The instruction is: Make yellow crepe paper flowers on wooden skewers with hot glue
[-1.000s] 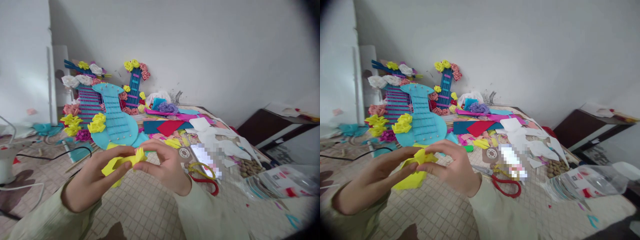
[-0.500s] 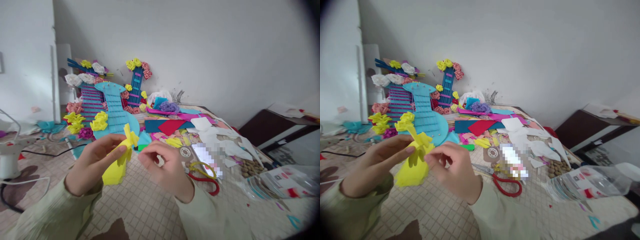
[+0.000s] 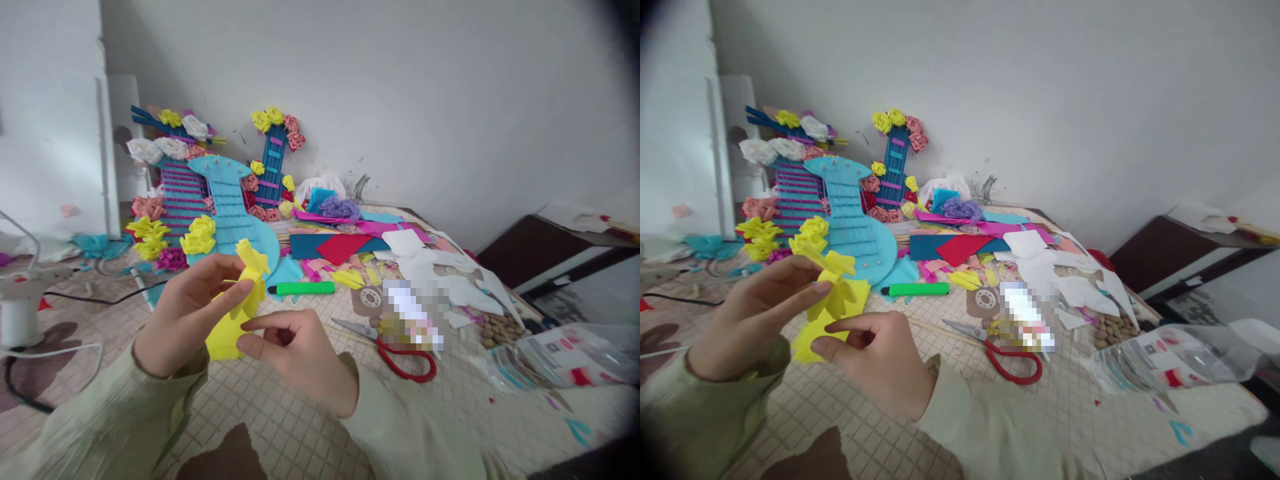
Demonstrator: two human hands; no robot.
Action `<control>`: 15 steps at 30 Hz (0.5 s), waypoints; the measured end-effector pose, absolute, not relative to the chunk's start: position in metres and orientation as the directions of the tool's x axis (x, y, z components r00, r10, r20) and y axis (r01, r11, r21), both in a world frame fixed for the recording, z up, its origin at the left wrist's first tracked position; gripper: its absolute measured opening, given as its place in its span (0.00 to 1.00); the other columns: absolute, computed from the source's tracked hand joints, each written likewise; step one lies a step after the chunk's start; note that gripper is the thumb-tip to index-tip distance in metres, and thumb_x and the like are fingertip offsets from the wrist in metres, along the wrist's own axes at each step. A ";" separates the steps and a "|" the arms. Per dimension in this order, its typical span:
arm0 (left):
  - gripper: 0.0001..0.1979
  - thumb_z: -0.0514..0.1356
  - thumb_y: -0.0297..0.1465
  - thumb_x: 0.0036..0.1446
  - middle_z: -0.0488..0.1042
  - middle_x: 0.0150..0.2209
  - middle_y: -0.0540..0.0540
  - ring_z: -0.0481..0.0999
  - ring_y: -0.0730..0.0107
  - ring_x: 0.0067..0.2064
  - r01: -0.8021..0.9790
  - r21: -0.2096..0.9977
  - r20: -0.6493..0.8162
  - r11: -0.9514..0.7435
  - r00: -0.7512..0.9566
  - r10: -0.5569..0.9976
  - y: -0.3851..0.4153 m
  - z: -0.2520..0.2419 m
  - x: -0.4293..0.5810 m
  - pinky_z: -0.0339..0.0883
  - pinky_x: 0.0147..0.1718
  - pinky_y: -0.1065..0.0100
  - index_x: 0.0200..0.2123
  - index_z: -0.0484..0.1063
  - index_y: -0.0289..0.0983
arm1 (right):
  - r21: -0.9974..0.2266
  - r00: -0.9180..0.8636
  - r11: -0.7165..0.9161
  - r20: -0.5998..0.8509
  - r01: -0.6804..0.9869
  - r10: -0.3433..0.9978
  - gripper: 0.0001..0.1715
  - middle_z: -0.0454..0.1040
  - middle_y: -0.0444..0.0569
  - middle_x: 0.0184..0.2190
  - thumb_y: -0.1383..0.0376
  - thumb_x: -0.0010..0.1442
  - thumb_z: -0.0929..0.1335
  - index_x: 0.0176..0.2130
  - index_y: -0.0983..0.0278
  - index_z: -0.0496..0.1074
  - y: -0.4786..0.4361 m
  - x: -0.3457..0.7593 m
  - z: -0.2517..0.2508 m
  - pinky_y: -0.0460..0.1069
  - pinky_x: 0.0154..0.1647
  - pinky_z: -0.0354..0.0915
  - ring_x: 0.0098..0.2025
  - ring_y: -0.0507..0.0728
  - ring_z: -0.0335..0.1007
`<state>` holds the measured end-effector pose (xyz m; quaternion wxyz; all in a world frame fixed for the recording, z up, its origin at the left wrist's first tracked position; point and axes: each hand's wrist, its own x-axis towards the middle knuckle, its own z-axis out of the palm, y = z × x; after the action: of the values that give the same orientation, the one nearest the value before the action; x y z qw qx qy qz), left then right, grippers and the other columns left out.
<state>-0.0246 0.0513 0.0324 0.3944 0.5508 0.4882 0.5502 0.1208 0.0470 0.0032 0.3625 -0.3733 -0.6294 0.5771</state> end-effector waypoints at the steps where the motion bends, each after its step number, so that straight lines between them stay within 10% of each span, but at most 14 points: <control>1: 0.07 0.60 0.30 0.48 0.67 0.33 0.52 0.68 0.75 0.34 0.114 0.972 0.215 -0.205 -0.075 0.974 0.051 0.033 -0.024 0.64 0.34 0.74 0.32 0.65 0.38 | -1.000 -0.476 -0.022 -0.030 0.021 0.879 0.16 0.55 0.37 0.14 0.60 0.45 0.72 0.35 0.66 0.75 0.047 0.120 0.003 0.43 0.17 0.46 0.17 0.44 0.47; 15: 0.08 0.59 0.32 0.49 0.65 0.32 0.51 0.68 0.72 0.35 0.159 0.975 0.155 -0.154 0.004 0.988 0.050 0.025 -0.020 0.63 0.37 0.69 0.33 0.63 0.39 | -0.897 -0.518 -0.367 -0.198 -0.246 0.832 0.14 0.58 0.36 0.13 0.59 0.42 0.73 0.23 0.67 0.69 0.044 0.110 -0.001 0.43 0.14 0.40 0.13 0.42 0.45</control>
<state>-0.0202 0.0498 0.0250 0.4161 0.5732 0.5000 0.4982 0.1102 0.0440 -0.0007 0.3572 -0.3370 -0.4347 0.7549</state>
